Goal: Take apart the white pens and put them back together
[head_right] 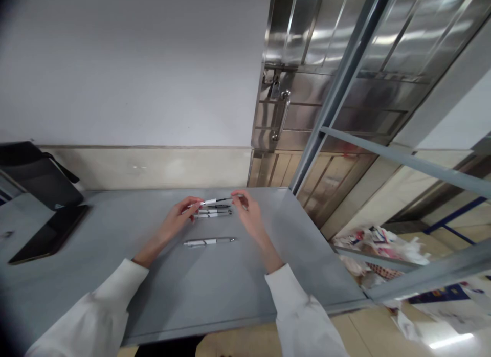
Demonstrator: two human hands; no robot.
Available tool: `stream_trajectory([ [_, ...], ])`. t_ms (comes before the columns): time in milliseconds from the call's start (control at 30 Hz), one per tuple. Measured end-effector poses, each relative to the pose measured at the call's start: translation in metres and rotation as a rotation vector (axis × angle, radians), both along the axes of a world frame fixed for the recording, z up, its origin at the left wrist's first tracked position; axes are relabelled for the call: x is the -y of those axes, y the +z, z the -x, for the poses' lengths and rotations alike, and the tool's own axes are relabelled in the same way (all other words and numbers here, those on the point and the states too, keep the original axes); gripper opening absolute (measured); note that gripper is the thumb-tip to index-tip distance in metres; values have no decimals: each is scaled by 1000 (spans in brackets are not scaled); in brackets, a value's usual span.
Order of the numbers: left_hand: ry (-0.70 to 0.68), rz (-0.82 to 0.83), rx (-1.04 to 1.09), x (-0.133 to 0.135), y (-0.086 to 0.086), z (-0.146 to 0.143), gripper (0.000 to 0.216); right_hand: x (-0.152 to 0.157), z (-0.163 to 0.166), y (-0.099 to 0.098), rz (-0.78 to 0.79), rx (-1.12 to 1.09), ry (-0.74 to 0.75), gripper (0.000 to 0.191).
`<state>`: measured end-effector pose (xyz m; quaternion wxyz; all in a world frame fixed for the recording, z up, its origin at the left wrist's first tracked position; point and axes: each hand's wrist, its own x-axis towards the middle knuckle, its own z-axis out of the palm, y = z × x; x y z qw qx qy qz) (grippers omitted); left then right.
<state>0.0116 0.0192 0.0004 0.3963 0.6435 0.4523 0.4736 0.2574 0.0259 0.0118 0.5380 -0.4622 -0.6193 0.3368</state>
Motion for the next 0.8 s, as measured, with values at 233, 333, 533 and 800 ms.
stream_trajectory([
  [233, 47, 6, -7, 0, 3, 1, 39, -2, -5, 2, 0, -38, -45, 28],
  [333, 50, 0, -8, 1, 4, 1, 38, -5, -9, 0, -12, -94, -111, 23],
  [533, 36, 6, -9, 0, 2, 1, 39, -7, -7, -6, 38, -49, -104, 27],
  [800, -12, -13, -11, 3, 6, -1, 36, 3, 1, 1, 61, 107, 71, 38],
])
